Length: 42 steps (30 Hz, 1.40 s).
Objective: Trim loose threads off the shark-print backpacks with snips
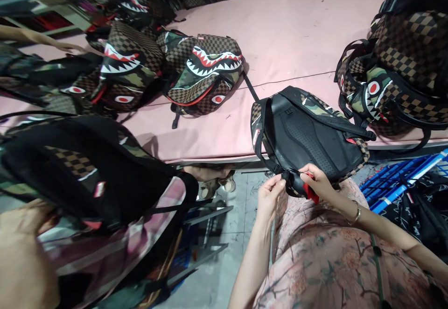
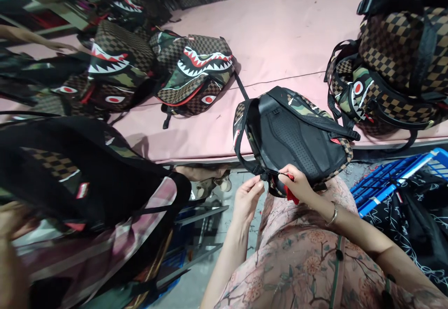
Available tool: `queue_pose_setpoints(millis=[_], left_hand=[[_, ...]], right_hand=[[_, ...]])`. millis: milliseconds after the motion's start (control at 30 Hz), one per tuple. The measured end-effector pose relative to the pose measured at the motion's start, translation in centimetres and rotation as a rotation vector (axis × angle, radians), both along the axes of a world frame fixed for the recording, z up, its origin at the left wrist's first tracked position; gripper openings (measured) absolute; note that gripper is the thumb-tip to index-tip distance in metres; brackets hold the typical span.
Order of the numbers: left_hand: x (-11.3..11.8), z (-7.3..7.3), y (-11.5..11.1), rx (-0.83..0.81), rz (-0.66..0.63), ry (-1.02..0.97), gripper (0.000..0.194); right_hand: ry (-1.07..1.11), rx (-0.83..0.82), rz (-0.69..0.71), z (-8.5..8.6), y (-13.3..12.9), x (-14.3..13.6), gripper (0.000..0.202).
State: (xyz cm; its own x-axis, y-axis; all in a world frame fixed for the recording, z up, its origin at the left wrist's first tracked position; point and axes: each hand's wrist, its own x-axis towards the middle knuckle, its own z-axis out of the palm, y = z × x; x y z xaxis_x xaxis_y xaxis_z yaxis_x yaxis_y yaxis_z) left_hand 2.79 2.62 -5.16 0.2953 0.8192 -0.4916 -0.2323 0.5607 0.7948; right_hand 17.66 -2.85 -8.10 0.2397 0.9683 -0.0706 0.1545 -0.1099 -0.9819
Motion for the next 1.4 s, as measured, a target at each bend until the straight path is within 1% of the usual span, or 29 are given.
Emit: queue_pose_setpoints(millis=[100,200,267,400,567,767,900,1000,1067,1167,1267,1300,1333,1400], left_hand=[[0.0,0.6,0.4,-0.066,-0.061,-0.099,0.023],[-0.3,0.9,0.8,-0.199,-0.043,-0.253,0.019],[-0.4,1.0,0.9,-0.268,-0.03,-0.309,0.021],[-0.2,1.3,0.7,-0.299,-0.037,-0.298,0.025],[0.2,1.6,0.5,-0.285,-0.042,-0.276,0.025],[0.2,1.5,0.5,-0.308,-0.027,-0.291,0.025],[0.2,1.3,0.5,-0.331,-0.027,-0.325,0.021],[0.3,1.3,0.5,-0.326,-0.012,-0.333,0.017],[0.3,1.4,0.5,-0.319,0.0,-0.335,0.019],[0.2,1.4,0.6,-0.325,0.006,-0.352,0.021],[0.1,1.1,0.8,-0.352,-0.008,-0.349,0.02],[0.0,1.0,0.8,-0.359,-0.012,-0.341,0.018],[0.1,0.9,0.9,-0.361,-0.016,-0.331,0.016],[0.3,0.6,0.9,-0.35,-0.024,-0.305,0.014]], right_hand=[[-0.292,0.134,-0.015,0.0,-0.5,0.4,0.019],[-0.605,0.235,0.012,-0.5,-1.0,0.7,0.025],[-0.732,0.27,0.043,-1.0,-1.1,0.8,0.029],[-0.836,0.253,0.09,-1.3,-0.9,0.7,0.033],[-0.872,0.22,0.114,-0.7,-0.5,0.5,0.032],[-0.836,0.205,0.087,-0.5,-0.3,0.6,0.032],[-0.819,0.22,0.089,-0.5,-0.2,0.8,0.031],[-0.807,0.224,0.08,-0.4,0.0,0.8,0.029],[-0.767,0.228,0.067,-0.5,0.2,0.8,0.028],[-0.608,0.223,0.008,-0.6,0.4,0.8,0.024],[-0.331,0.158,-0.127,-0.9,0.8,0.9,0.018],[-0.242,0.127,-0.153,-0.9,1.0,0.9,0.017],[-0.171,0.099,-0.16,-0.9,1.2,0.8,0.016],[-0.102,0.075,-0.112,-0.8,1.7,0.6,0.023]])
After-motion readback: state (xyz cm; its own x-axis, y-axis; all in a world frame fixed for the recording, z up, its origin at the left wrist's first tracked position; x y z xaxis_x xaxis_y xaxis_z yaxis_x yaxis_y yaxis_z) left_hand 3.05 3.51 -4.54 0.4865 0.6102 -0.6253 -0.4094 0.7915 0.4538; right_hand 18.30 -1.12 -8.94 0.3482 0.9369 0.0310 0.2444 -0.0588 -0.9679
